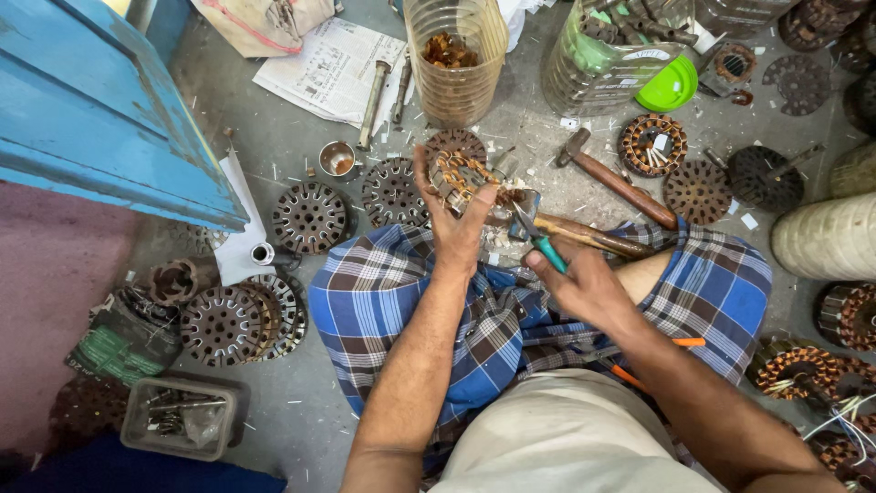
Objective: The person sits on the floor and uses pliers and a hammer to adjust and secure copper windings on a motor stator. They repeatedly bend wires and tap the stator to align the coils.
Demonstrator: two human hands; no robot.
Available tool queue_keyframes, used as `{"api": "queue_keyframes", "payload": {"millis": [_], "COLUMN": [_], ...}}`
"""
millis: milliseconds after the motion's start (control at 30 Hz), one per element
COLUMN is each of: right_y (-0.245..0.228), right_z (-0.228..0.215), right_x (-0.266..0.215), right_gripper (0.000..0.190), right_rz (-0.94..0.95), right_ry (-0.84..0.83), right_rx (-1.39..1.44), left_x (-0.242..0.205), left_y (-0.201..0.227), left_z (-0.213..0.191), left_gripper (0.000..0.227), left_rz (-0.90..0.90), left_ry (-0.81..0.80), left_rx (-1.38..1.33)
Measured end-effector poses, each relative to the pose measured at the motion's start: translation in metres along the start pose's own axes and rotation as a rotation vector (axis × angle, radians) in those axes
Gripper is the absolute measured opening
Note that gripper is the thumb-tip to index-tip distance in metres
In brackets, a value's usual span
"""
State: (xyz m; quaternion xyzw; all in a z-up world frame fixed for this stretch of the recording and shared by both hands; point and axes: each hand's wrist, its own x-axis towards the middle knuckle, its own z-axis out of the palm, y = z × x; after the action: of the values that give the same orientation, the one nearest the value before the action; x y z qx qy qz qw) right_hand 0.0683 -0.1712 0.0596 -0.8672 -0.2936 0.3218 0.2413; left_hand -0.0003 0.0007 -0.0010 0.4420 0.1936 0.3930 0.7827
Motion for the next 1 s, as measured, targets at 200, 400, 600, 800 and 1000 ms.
{"api": "queue_keyframes", "payload": {"millis": [200, 400, 600, 800, 1000], "right_y": [0.0, 0.025, 0.055, 0.044, 0.013], "right_z": [0.006, -0.001, 0.01, 0.013, -0.06], "right_x": [-0.004, 0.012, 0.009, 0.003, 0.01], "right_gripper": [0.037, 0.035, 0.037, 0.036, 0.033], "right_rz": [-0.465, 0.028, 0.047, -0.253, -0.682], "right_ry": [0.464, -0.264, -0.777, -1.082, -0.267], "right_rx": [-0.322, 0.663, 1.579, 1.906, 1.248], "left_x": [-0.003, -0.002, -0.005, -0.007, -0.003], "left_y": [0.001, 0.004, -0.009, 0.001, 0.02], "left_z": [0.002, -0.002, -0.004, 0.007, 0.002], "left_gripper": [0.126, 0.12, 0.078, 0.075, 0.091], "left_rz": [0.037, -0.061, -0.25, -0.381, -0.426], "left_ry": [-0.079, -0.102, -0.171, -0.219, -0.103], "left_rx": [0.003, -0.112, -0.432, -0.705, -0.734]}}
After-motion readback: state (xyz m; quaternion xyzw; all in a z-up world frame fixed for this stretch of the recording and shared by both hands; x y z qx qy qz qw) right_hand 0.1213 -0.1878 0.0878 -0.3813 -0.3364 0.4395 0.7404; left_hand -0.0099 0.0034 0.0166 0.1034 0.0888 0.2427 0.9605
